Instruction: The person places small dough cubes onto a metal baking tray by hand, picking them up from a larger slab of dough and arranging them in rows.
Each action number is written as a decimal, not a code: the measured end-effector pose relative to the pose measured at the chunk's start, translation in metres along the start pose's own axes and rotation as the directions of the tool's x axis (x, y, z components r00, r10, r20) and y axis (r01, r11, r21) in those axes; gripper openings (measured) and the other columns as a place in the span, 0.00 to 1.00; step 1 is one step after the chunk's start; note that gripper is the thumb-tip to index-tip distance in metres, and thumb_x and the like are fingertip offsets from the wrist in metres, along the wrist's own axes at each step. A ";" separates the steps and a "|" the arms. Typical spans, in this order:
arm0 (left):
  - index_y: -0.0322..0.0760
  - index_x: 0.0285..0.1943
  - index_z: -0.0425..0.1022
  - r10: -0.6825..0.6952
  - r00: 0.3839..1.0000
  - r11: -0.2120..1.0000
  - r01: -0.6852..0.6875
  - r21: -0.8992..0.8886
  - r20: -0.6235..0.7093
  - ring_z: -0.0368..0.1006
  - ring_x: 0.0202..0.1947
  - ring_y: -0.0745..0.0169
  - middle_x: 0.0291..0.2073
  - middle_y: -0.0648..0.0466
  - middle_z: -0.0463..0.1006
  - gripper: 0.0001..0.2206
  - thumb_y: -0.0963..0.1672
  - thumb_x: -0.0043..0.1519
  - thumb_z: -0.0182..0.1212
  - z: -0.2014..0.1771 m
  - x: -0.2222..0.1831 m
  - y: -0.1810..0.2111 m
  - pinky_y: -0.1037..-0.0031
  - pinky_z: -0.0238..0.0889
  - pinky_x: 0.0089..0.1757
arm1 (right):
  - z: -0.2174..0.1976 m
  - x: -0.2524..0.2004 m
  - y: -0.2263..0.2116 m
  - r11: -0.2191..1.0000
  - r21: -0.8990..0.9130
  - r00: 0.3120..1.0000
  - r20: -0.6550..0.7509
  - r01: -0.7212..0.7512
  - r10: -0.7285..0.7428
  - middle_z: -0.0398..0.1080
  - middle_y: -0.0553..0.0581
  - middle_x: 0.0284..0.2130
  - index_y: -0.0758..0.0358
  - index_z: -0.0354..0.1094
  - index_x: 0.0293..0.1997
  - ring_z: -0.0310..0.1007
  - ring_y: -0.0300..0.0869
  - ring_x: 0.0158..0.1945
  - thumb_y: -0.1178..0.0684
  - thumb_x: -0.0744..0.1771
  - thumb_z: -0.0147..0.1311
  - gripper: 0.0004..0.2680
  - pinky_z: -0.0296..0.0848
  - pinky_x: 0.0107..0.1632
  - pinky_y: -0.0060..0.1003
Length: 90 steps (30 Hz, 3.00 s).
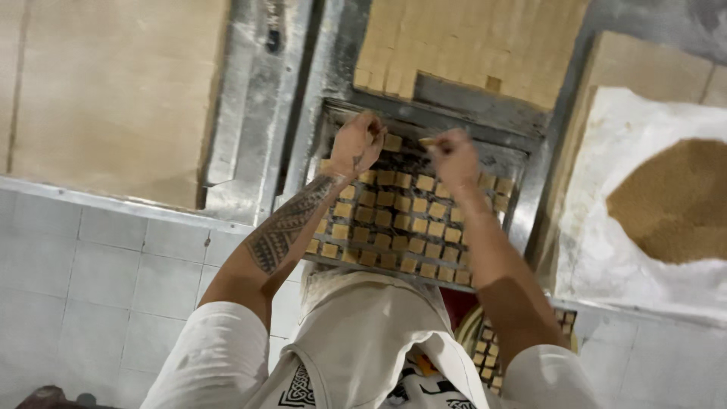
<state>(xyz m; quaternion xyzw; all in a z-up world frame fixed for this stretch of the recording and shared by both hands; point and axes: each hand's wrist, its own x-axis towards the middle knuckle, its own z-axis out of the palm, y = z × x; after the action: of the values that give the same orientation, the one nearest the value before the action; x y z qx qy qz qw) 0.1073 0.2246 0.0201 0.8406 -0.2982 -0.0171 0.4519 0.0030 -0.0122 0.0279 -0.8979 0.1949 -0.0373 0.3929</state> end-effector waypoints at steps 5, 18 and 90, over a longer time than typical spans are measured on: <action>0.32 0.45 0.76 -0.001 0.977 0.988 0.034 -0.150 0.213 0.74 0.37 0.42 0.35 0.43 0.78 0.09 0.43 0.60 0.63 0.057 0.011 0.052 0.55 0.68 0.40 | -0.088 -0.005 0.067 0.965 -0.203 0.980 0.068 -0.168 0.185 0.75 0.66 0.38 0.67 0.68 0.49 0.76 0.55 0.39 0.56 0.69 0.62 0.08 0.72 0.39 0.50; 0.37 0.61 0.74 -0.046 0.923 0.908 -0.121 0.401 0.381 0.60 0.59 0.39 0.57 0.42 0.67 0.21 0.40 0.56 0.65 0.158 0.009 0.071 0.49 0.60 0.54 | -0.091 -0.013 0.072 0.898 -0.419 0.938 0.345 0.137 0.018 0.62 0.66 0.61 0.60 0.65 0.61 0.61 0.60 0.63 0.51 0.66 0.63 0.18 0.68 0.59 0.54; 0.38 0.57 0.73 -0.014 0.917 0.914 -0.150 0.377 0.400 0.60 0.58 0.39 0.54 0.43 0.66 0.20 0.44 0.55 0.65 0.233 0.055 0.107 0.49 0.60 0.54 | -0.157 0.002 0.133 0.918 -0.397 0.967 0.239 0.015 0.088 0.67 0.68 0.54 0.59 0.69 0.57 0.64 0.59 0.62 0.50 0.65 0.63 0.15 0.65 0.63 0.49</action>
<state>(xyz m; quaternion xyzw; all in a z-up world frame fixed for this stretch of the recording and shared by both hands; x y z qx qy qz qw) 0.0311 -0.0232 -0.0221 0.8830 -0.4096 -0.1084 0.2016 -0.0725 -0.2028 0.0402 -0.9523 0.1637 0.1246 0.2256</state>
